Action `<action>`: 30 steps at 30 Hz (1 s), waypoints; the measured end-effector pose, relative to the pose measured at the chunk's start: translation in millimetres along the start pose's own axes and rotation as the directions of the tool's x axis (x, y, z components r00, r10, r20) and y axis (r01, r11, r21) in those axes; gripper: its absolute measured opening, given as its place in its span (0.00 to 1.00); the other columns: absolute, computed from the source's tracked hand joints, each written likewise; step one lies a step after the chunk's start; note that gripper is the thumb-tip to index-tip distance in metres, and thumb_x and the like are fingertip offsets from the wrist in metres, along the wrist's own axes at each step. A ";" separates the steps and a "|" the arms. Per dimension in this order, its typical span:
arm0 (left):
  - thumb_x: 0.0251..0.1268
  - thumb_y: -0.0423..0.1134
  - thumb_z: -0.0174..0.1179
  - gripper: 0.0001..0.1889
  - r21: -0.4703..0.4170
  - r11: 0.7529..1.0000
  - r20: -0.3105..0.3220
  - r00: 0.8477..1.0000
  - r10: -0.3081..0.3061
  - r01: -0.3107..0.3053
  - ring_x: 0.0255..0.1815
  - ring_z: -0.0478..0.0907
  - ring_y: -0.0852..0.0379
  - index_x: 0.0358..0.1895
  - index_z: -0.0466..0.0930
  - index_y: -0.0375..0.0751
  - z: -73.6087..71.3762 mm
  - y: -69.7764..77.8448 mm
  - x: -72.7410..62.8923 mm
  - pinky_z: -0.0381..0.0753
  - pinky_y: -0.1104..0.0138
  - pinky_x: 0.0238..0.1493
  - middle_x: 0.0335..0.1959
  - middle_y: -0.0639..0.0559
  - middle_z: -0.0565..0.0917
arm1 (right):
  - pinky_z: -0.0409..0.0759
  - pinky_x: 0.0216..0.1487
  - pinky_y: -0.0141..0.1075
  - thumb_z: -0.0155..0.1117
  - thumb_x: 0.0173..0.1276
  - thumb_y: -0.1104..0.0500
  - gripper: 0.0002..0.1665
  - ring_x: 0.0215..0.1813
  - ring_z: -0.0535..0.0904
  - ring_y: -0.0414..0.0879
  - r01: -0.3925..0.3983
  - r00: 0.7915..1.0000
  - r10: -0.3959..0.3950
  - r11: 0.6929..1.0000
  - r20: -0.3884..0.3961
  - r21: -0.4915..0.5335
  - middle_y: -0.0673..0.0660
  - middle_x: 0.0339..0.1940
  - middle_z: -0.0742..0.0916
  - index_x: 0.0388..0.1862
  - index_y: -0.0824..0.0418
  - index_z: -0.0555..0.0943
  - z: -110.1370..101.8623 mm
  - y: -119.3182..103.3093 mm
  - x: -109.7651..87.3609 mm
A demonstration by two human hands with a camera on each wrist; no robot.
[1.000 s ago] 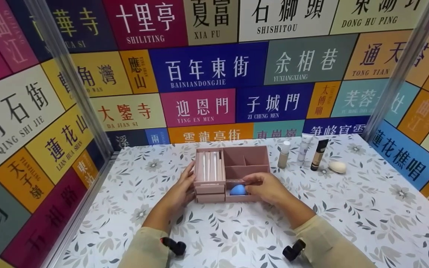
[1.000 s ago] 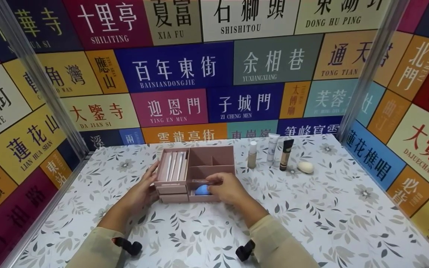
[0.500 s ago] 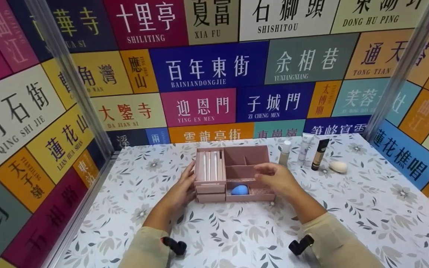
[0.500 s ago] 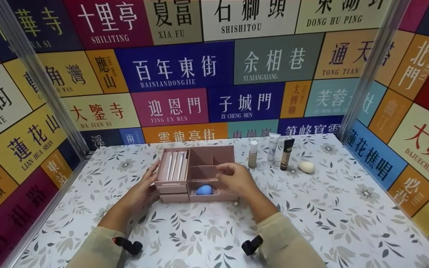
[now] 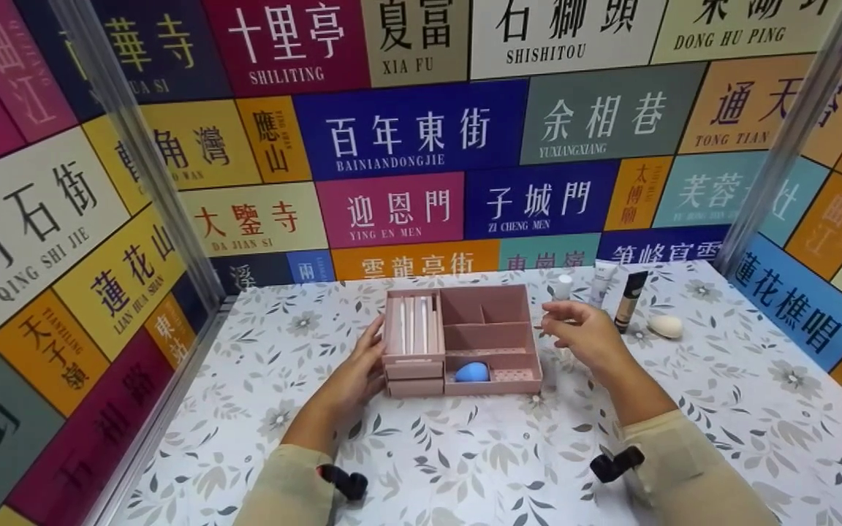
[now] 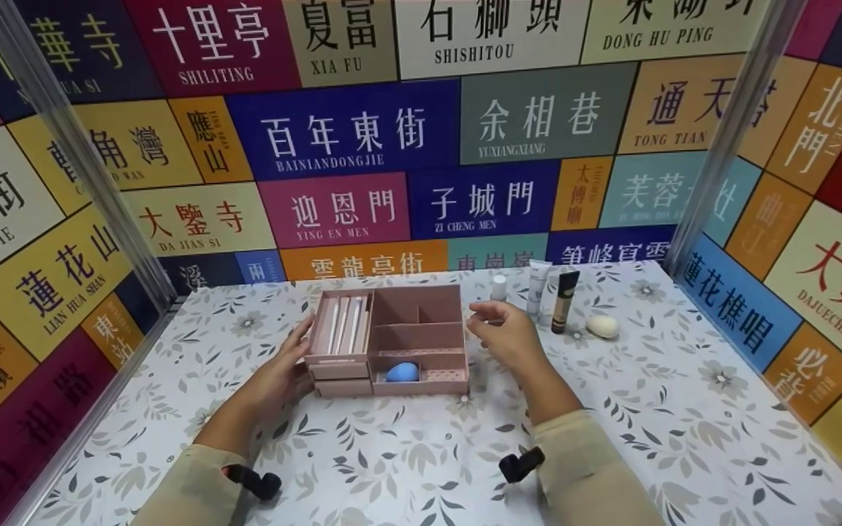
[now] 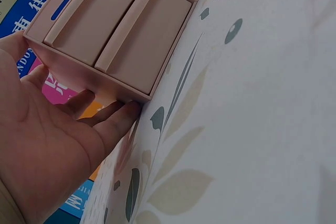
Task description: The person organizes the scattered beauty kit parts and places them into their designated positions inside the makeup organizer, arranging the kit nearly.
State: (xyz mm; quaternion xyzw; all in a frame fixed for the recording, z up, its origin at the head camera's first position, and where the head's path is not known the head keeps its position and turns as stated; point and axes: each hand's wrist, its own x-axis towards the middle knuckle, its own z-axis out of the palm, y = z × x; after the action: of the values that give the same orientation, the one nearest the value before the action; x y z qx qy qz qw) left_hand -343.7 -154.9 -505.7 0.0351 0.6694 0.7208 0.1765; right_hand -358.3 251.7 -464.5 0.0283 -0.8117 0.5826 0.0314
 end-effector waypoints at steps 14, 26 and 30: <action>0.84 0.63 0.48 0.29 0.017 1.000 0.009 1.000 0.022 -0.022 0.88 0.59 0.44 0.81 0.52 0.91 -0.1 -0.8 0.2 0.58 0.45 0.88 0.91 0.59 0.47 | 0.88 0.52 0.33 0.67 0.79 0.50 0.28 0.49 0.84 0.34 -0.045 0.994 0.037 0.996 -0.100 -0.078 0.45 0.50 0.86 0.72 0.60 0.79 -56.9 12.9 2.1; 0.83 0.64 0.50 0.30 0.020 1.000 -0.010 1.000 0.008 -0.007 0.88 0.60 0.44 0.80 0.52 0.92 -0.5 0.1 -0.4 0.58 0.46 0.88 0.91 0.59 0.47 | 0.88 0.51 0.27 0.67 0.79 0.45 0.34 0.51 0.84 0.34 -0.230 0.945 0.226 0.973 -0.235 0.010 0.37 0.49 0.84 0.78 0.54 0.75 -117.8 37.4 5.0; 0.83 0.64 0.50 0.29 0.016 1.000 -0.013 1.000 0.004 -0.004 0.88 0.60 0.44 0.79 0.53 0.93 -0.2 0.9 0.1 0.58 0.46 0.88 0.91 0.59 0.46 | 0.88 0.52 0.27 0.66 0.79 0.46 0.30 0.51 0.84 0.33 -0.244 0.937 0.245 0.969 -0.250 0.038 0.36 0.48 0.84 0.76 0.52 0.76 -128.8 46.8 6.0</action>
State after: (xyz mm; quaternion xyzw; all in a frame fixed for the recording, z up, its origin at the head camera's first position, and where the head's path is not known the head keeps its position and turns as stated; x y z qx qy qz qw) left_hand -344.0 -155.1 -504.8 0.0331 0.6761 0.7160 0.1704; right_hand -365.8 388.6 -467.0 -0.1470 -0.7964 0.5834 0.0618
